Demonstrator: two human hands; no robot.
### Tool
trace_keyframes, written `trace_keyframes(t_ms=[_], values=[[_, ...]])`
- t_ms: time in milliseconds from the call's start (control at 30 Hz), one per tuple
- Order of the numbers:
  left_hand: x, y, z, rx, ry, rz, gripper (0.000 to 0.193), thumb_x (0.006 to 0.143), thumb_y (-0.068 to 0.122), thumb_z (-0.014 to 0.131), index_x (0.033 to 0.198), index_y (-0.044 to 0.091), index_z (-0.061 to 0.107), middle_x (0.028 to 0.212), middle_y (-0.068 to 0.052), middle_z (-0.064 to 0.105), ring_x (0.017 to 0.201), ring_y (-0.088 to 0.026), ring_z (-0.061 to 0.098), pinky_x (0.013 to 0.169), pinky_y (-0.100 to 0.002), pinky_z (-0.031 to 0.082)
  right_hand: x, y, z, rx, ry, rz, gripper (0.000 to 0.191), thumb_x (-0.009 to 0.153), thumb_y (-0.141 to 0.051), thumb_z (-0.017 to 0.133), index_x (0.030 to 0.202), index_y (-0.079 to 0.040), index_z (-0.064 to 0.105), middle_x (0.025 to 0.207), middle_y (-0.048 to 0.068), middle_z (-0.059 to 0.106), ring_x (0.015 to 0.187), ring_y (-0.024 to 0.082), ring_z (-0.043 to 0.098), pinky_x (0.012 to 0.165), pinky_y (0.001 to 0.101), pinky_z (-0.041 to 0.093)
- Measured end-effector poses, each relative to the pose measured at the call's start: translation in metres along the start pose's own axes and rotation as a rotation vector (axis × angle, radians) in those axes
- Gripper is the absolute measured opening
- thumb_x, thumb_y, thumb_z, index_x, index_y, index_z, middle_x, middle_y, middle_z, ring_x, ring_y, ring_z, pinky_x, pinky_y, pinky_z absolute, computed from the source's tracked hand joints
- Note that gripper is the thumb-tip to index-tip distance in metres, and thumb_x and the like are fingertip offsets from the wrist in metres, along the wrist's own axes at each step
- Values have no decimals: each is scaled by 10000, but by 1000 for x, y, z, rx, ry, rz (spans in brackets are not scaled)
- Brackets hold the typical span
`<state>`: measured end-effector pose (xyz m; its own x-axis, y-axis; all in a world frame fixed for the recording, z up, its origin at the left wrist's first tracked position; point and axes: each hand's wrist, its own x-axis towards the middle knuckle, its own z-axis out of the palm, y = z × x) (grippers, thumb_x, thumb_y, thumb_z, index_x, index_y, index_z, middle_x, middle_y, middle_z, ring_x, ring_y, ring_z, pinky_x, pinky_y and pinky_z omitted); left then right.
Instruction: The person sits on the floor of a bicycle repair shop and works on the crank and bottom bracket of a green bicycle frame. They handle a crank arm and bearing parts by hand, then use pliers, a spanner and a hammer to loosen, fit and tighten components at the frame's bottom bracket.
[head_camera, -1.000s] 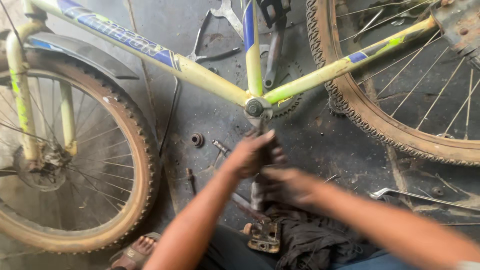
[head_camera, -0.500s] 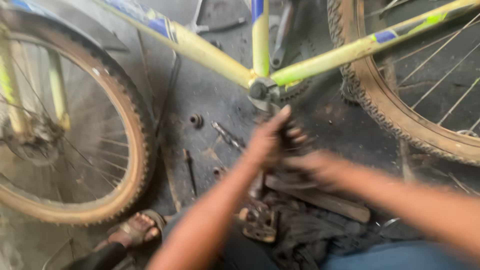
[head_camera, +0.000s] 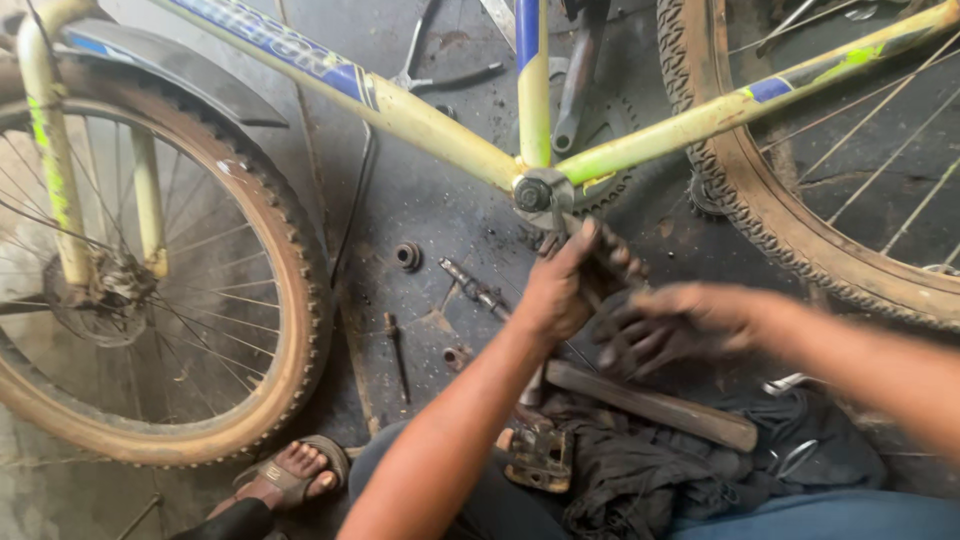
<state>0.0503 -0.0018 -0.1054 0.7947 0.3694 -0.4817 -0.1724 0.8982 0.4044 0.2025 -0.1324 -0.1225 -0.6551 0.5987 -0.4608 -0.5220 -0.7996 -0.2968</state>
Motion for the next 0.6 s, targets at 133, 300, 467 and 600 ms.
trace_keyframes(t_ms=[133,300,467,600], values=[[5,-5,26,-24,67,67,341,892,320,681,1146,99,627,1049,-107,703,1063,-280,691,992,-479,545,-26,-32,3,-211,94,141,561,863,-510,633,1143,-27,687,930,121,770,952,269,770,780,367,605],[12,-10,25,-132,-86,112,356,976,402,692,1034,69,580,874,-71,608,899,-263,638,939,-482,553,-12,-18,-23,-222,156,105,533,883,-504,639,1050,-4,719,821,112,743,832,257,769,632,335,548],[11,-10,26,-87,102,64,349,981,382,704,884,95,532,751,-41,517,734,-217,568,752,-426,556,-4,-3,1,-142,184,-58,418,920,-420,672,992,-9,694,782,84,697,715,219,707,598,322,527],[-23,69,24,212,115,-292,306,991,250,767,848,95,545,732,-26,521,650,-179,540,606,-370,492,82,21,109,329,142,-330,291,1007,-389,668,1036,-99,666,813,2,642,645,126,588,568,300,468]])
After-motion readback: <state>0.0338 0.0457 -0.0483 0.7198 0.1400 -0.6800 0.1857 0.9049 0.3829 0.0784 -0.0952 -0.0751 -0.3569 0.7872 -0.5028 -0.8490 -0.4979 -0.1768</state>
